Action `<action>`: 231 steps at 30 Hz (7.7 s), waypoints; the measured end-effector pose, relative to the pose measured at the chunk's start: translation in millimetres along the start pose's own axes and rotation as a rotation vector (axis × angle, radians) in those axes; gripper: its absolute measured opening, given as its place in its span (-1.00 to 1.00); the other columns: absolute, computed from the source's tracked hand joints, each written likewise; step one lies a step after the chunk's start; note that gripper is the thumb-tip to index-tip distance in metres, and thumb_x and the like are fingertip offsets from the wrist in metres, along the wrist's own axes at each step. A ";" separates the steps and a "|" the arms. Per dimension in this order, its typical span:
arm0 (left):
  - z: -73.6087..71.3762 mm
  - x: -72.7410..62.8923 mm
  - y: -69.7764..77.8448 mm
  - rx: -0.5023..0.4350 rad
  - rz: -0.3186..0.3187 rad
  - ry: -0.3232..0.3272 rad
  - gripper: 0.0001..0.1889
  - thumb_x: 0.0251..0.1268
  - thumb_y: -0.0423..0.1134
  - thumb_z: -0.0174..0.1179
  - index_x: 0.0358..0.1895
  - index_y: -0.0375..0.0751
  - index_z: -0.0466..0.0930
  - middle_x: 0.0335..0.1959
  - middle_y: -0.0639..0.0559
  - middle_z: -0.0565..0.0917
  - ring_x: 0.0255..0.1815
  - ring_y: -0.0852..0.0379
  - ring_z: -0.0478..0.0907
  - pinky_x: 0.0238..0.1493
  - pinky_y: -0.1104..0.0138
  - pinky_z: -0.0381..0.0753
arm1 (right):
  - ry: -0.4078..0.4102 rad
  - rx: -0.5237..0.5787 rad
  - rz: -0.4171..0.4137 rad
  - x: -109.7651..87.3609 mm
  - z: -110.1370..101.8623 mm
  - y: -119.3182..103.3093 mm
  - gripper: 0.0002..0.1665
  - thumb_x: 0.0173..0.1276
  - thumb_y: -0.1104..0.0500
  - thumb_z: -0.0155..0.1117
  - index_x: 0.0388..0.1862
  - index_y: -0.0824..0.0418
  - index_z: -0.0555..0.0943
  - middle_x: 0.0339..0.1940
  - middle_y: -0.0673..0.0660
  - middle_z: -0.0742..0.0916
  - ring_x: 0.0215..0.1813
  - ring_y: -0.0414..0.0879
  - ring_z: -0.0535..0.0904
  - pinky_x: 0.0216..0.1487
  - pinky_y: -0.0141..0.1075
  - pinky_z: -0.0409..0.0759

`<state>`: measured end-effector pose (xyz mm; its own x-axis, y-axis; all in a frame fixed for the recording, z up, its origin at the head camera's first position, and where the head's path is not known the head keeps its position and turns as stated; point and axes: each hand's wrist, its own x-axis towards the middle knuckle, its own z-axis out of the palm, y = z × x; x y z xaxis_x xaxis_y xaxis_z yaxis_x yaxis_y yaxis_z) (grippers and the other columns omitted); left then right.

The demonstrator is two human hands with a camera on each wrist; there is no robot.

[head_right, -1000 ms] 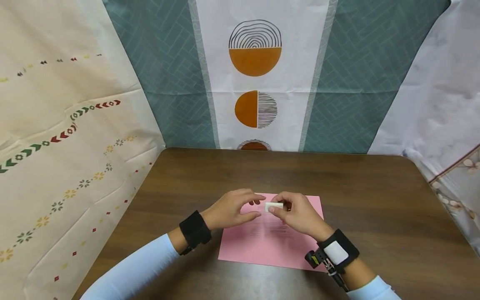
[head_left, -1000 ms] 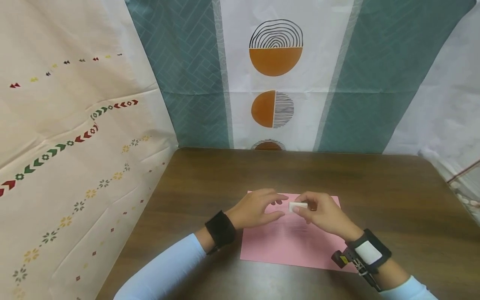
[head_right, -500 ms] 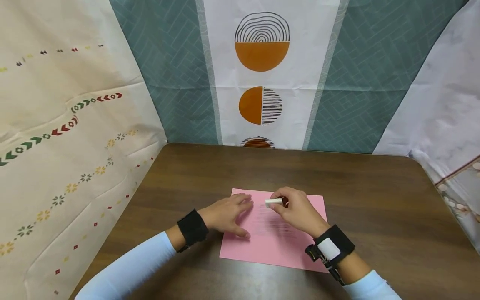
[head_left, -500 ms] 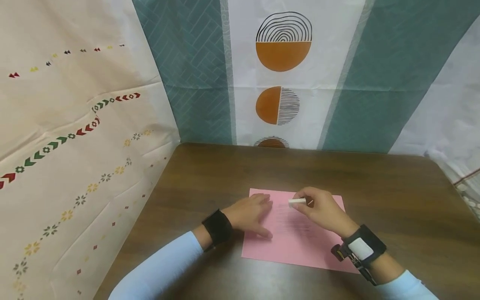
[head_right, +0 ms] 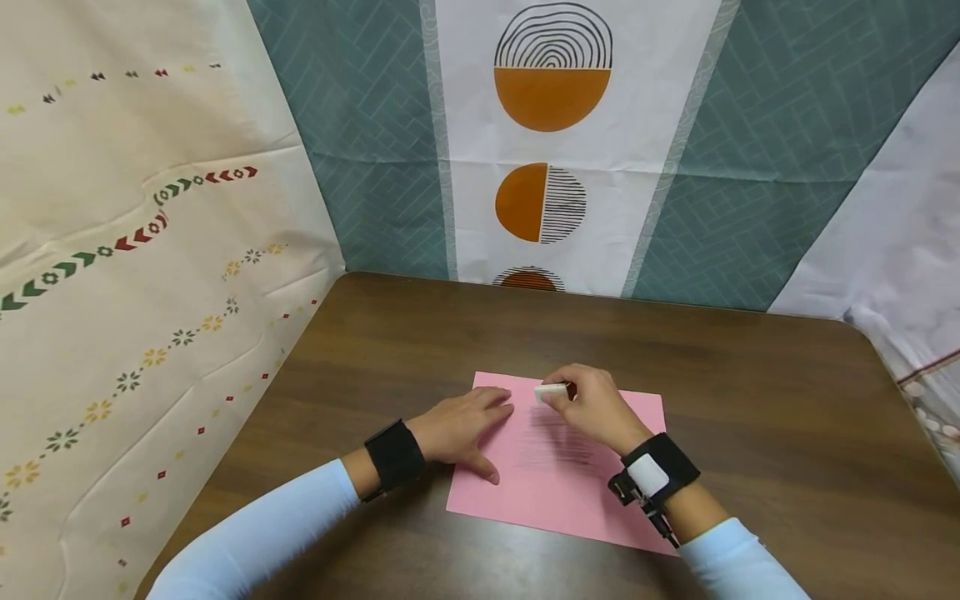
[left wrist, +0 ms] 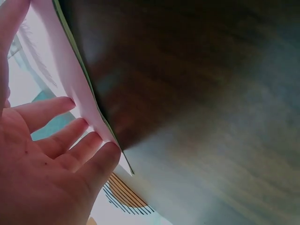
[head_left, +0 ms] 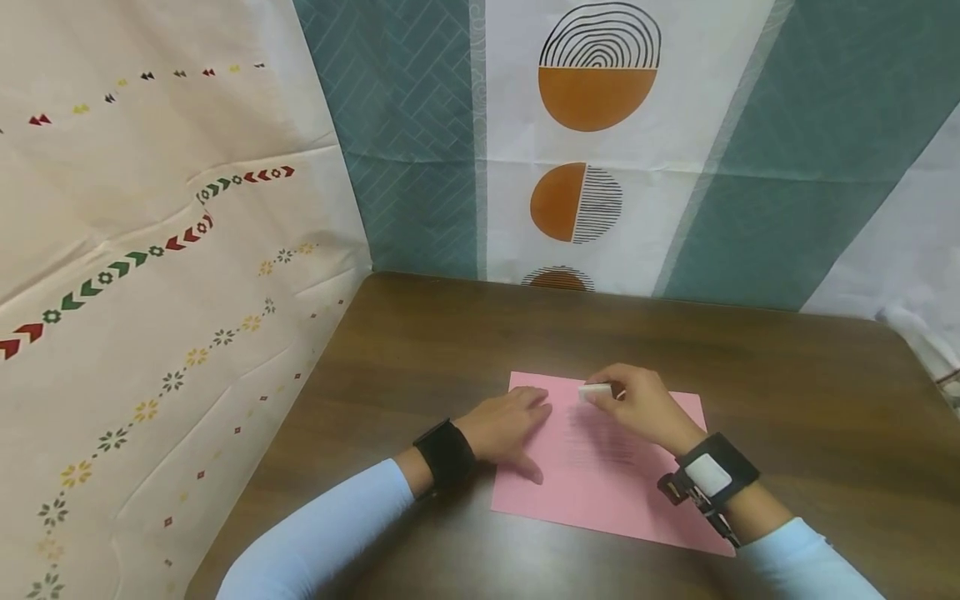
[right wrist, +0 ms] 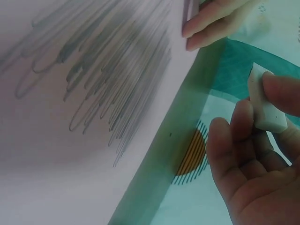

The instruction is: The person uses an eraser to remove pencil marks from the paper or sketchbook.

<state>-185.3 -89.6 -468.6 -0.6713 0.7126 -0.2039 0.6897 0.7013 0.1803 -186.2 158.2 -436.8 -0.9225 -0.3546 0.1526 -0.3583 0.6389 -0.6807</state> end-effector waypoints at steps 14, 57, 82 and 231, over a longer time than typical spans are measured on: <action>1.7 -3.3 -2.5 0.071 0.031 0.015 0.09 -0.07 0.48 0.38 0.48 -0.17 0.36 0.52 -0.13 0.27 0.52 -0.02 0.18 0.29 0.16 0.48 | -0.126 -0.219 -0.020 24.9 35.3 5.3 -0.87 0.24 0.21 0.49 -0.29 0.26 0.77 -0.37 0.06 0.74 -0.26 -0.02 0.68 -0.16 -0.03 0.67; -2.2 -5.6 3.1 0.060 0.065 -0.012 0.09 0.00 0.41 0.39 0.50 -0.25 0.32 0.53 -0.19 0.25 0.52 -0.05 0.18 0.44 0.26 0.26 | -0.058 -0.404 0.095 -23.8 -6.2 39.2 -0.90 0.32 0.26 0.43 -0.34 0.29 0.70 -0.43 0.12 0.66 -0.32 0.05 0.63 -0.30 0.02 0.60; 0.4 -10.8 3.3 0.054 0.047 -0.028 0.08 0.04 0.43 0.35 0.54 -0.20 0.27 0.56 -0.15 0.21 0.57 -0.05 0.11 0.47 0.23 0.21 | -0.032 -0.429 -0.054 -10.0 -4.9 8.9 -0.79 0.11 0.35 0.54 -0.26 0.30 0.71 -0.36 0.10 0.67 -0.27 0.08 0.68 -0.26 0.01 0.69; 0.9 -1.1 8.0 0.063 0.046 -0.042 0.10 0.09 0.43 0.30 0.55 -0.27 0.21 0.57 -0.22 0.17 0.58 -0.10 0.07 0.53 0.23 0.06 | -0.022 -0.362 0.147 -20.8 -5.8 46.3 -0.82 0.31 0.26 0.37 -0.32 0.39 0.61 -0.49 0.15 0.66 -0.46 -0.01 0.52 -0.36 -0.04 0.59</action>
<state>-178.8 -84.8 -467.8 -0.6278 0.7414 -0.2372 0.7360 0.6646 0.1292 -184.4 199.1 -467.3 -0.9658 -0.2537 0.0539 -0.2538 0.8821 -0.3968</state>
